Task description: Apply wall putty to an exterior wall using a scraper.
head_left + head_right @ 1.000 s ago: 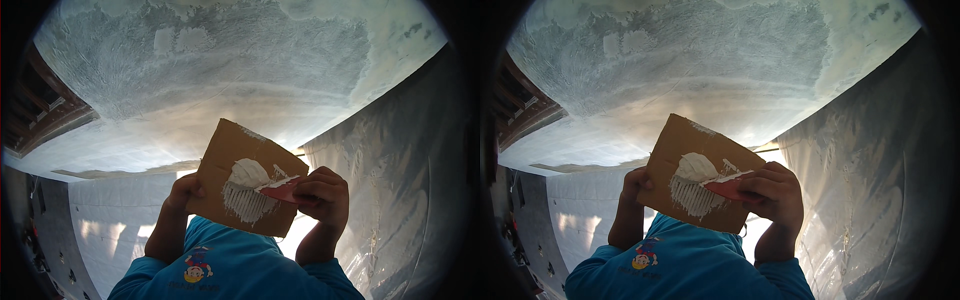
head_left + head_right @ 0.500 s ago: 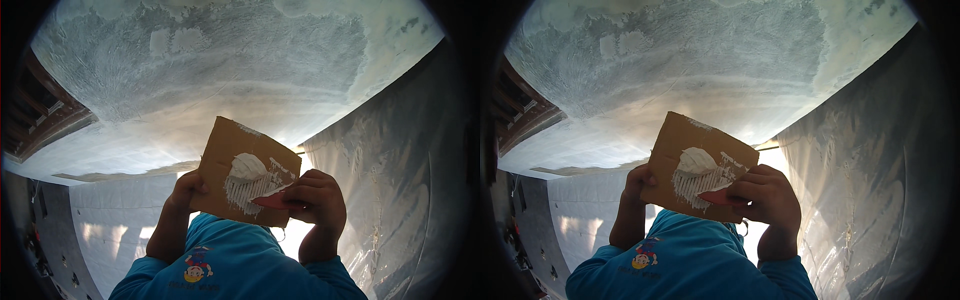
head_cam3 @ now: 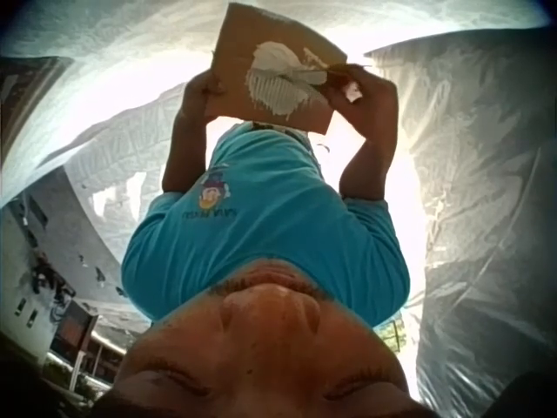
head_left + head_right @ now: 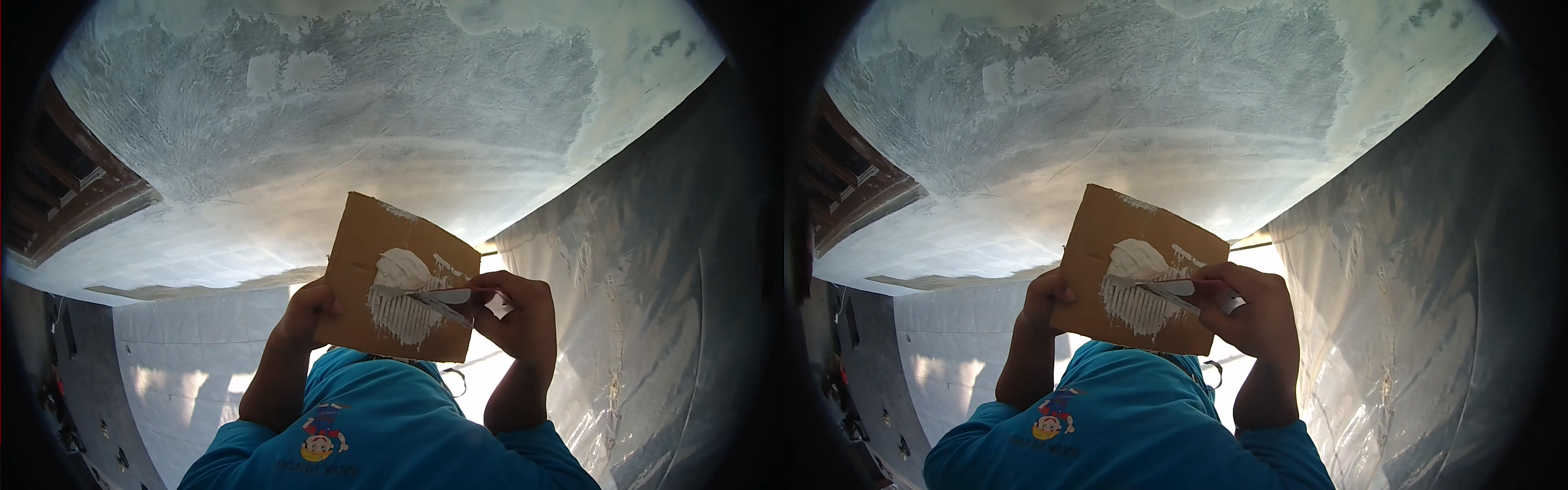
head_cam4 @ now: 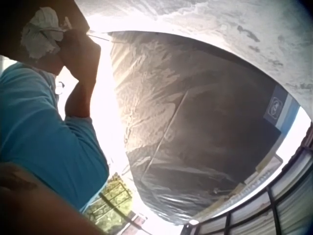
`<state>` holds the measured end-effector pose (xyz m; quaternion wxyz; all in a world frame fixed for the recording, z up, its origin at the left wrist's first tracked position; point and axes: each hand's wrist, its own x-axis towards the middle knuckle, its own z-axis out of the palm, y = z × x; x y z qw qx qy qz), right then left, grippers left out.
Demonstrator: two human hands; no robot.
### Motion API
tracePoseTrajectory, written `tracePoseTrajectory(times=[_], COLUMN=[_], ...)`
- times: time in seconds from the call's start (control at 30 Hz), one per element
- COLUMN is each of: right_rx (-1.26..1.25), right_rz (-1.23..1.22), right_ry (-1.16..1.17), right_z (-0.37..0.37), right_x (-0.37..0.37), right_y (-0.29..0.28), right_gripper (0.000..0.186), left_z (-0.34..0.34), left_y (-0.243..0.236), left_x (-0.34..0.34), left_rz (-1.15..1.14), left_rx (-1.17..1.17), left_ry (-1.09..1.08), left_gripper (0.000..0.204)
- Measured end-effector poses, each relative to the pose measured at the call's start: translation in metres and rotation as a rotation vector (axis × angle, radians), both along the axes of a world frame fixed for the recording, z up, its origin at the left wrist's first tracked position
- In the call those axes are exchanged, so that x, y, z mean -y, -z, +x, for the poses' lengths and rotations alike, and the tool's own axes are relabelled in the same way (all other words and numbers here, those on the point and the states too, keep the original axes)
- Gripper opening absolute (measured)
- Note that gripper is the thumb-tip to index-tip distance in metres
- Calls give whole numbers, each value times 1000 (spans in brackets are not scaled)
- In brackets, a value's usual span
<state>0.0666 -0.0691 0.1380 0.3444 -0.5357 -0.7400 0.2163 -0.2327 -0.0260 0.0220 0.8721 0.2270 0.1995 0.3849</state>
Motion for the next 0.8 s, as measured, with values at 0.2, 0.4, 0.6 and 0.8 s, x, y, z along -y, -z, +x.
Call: tracePoseTrajectory(times=[0.2,0.4,0.6,0.8], right_rx=[-416,-570,-901,-1365], right_rz=[-354,-408,-461,-500], right_ry=[130,169,262,181], right_z=[0,-5,-13,-27], right_x=[-7,0,8,-9], right_y=[-8,20,65,67], right_gripper=[25,22,30,47], left_z=[1,1,-11,-28], left_y=[-2,27,36,39], left_x=[-7,-2,7,0], left_rz=[-11,-113,-151,-121], left_rx=[12,-37,-117,-24], left_ry=[0,-19,-14,-49], left_gripper=[62,64,72,69])
